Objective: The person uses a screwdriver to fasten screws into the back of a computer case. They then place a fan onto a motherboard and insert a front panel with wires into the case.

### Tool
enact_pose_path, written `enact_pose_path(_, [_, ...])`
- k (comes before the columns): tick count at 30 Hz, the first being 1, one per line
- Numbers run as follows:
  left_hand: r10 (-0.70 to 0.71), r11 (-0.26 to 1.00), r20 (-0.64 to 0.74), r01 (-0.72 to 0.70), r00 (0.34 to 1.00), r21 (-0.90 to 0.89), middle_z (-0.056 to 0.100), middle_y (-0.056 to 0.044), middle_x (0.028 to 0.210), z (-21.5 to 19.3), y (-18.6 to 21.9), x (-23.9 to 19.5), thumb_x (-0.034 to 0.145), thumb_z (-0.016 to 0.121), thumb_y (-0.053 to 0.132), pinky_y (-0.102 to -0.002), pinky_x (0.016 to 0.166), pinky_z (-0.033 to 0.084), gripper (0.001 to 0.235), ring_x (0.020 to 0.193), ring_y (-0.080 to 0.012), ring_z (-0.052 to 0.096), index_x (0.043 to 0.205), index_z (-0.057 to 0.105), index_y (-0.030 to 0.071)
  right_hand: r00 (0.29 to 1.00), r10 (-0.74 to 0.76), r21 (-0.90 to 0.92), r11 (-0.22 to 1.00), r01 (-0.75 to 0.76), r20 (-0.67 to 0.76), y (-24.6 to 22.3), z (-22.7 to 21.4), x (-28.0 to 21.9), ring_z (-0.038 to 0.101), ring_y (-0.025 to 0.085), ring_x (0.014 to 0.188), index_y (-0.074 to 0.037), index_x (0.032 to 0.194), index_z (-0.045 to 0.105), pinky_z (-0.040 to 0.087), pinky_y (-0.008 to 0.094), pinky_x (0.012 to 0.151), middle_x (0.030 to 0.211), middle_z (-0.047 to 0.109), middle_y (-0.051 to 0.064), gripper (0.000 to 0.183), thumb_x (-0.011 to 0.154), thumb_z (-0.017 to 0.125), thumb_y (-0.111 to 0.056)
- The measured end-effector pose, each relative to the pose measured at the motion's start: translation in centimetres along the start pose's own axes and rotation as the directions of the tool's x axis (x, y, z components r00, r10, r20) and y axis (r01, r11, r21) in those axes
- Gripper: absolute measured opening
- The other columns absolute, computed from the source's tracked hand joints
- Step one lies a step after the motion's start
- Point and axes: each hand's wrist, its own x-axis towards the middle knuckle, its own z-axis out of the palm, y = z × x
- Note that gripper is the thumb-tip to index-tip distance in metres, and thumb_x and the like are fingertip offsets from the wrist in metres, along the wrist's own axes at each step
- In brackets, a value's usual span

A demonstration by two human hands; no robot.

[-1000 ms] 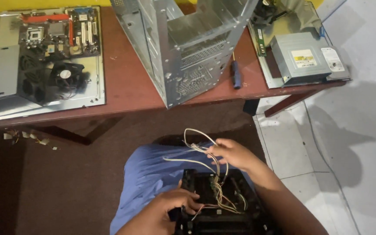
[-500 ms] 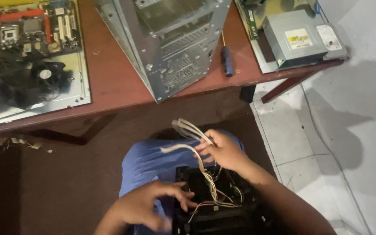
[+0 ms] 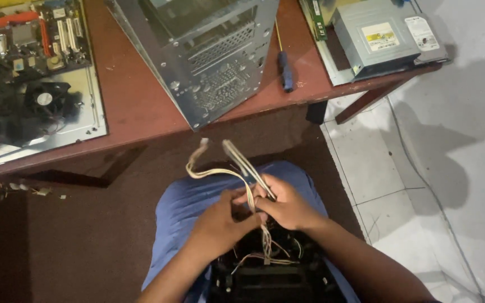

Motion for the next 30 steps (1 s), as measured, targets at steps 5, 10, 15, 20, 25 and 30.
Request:
enact_pose_path(5, [0.092, 0.977, 0.125, -0.066, 0.988, -0.203, 0.075, 0.002, 0.113, 1.2, -1.7, -0.1, 0.081, 0.066, 0.007, -0.031, 0.078, 0.057, 0.057, 0.091, -0.0143, 0.073, 0.132, 0.050, 0.024, 0.961, 0.019, -0.151, 0.987, -0.063, -0.277, -1.6, -0.9, 0.1, 0.046, 0.007, 0.060, -0.008, 0.114, 0.074, 0.039, 0.022, 0.054, 0.088, 0.067, 0.001, 0.026, 0.090, 0.066, -0.003])
enact_pose_path(10, [0.086, 0.922, 0.169, -0.015, 0.982, -0.386, 0.069, -0.003, 0.107, 1.6, -2.0, -0.9, 0.086, 0.059, -0.002, -0.027, 0.069, 0.052, 0.037, 0.084, -0.0133, 0.065, 0.116, 0.049, 0.016, 0.850, 0.374, -0.292, 0.822, -0.489, -0.372, 5.6, -5.6, 2.4, 0.053, 0.012, 0.052, -0.007, 0.112, 0.068, 0.042, 0.027, 0.049, 0.076, 0.067, 0.004, 0.029, 0.083, 0.073, -0.012])
enact_pose_path(15, [0.227, 0.863, 0.159, -0.123, 0.961, -0.490, 0.068, -0.005, 0.099, 2.7, -3.3, -0.6, 0.084, 0.058, -0.010, -0.029, 0.071, 0.053, 0.041, 0.087, -0.0154, 0.068, 0.114, 0.044, 0.014, 0.794, 0.558, -0.505, 0.627, -0.594, -0.241, 13.0, -7.7, 6.0, 0.066, 0.027, 0.122, -0.004, 0.139, 0.058, 0.048, 0.036, 0.106, 0.137, 0.066, 0.015, 0.080, 0.073, 0.084, -0.040])
enact_pose_path(20, [0.371, 0.834, 0.187, -0.238, 0.910, -0.498, 0.069, -0.005, 0.086, 2.6, -3.4, -0.4, 0.086, 0.051, -0.012, -0.027, 0.066, 0.051, 0.033, 0.075, -0.0147, 0.066, 0.111, 0.047, 0.010, 0.696, 0.647, 0.605, 0.430, -0.671, 0.312, 17.8, -10.8, 11.0, 0.073, 0.026, 0.087, 0.005, 0.103, 0.070, 0.062, 0.041, 0.092, 0.094, 0.075, 0.017, 0.015, 0.091, 0.070, -0.003])
enact_pose_path(25, [0.277, 0.884, 0.230, -0.154, 0.933, -0.441, 0.069, -0.005, 0.082, 1.4, -4.1, -1.0, 0.086, 0.049, -0.009, -0.027, 0.067, 0.052, 0.025, 0.073, -0.0134, 0.064, 0.103, 0.053, 0.009, 0.716, 0.692, 0.870, 0.406, -0.279, -0.093, 21.6, -17.7, 8.8, 0.062, 0.018, 0.062, 0.007, 0.098, 0.067, 0.055, 0.026, 0.058, 0.080, 0.067, 0.012, 0.011, 0.091, 0.059, 0.004])
enact_pose_path(30, [0.291, 0.872, 0.255, -0.145, 0.922, -0.468, 0.066, -0.005, 0.079, 2.0, -5.6, -0.6, 0.087, 0.050, -0.006, -0.028, 0.066, 0.049, 0.022, 0.071, -0.0138, 0.060, 0.102, 0.052, 0.009, 0.831, 0.551, 0.928, 0.267, -0.261, 0.075, 24.7, -26.9, 0.5, 0.067, 0.019, 0.073, 0.003, 0.115, 0.061, 0.053, 0.035, 0.058, 0.097, 0.067, 0.013, 0.026, 0.094, 0.046, -0.005])
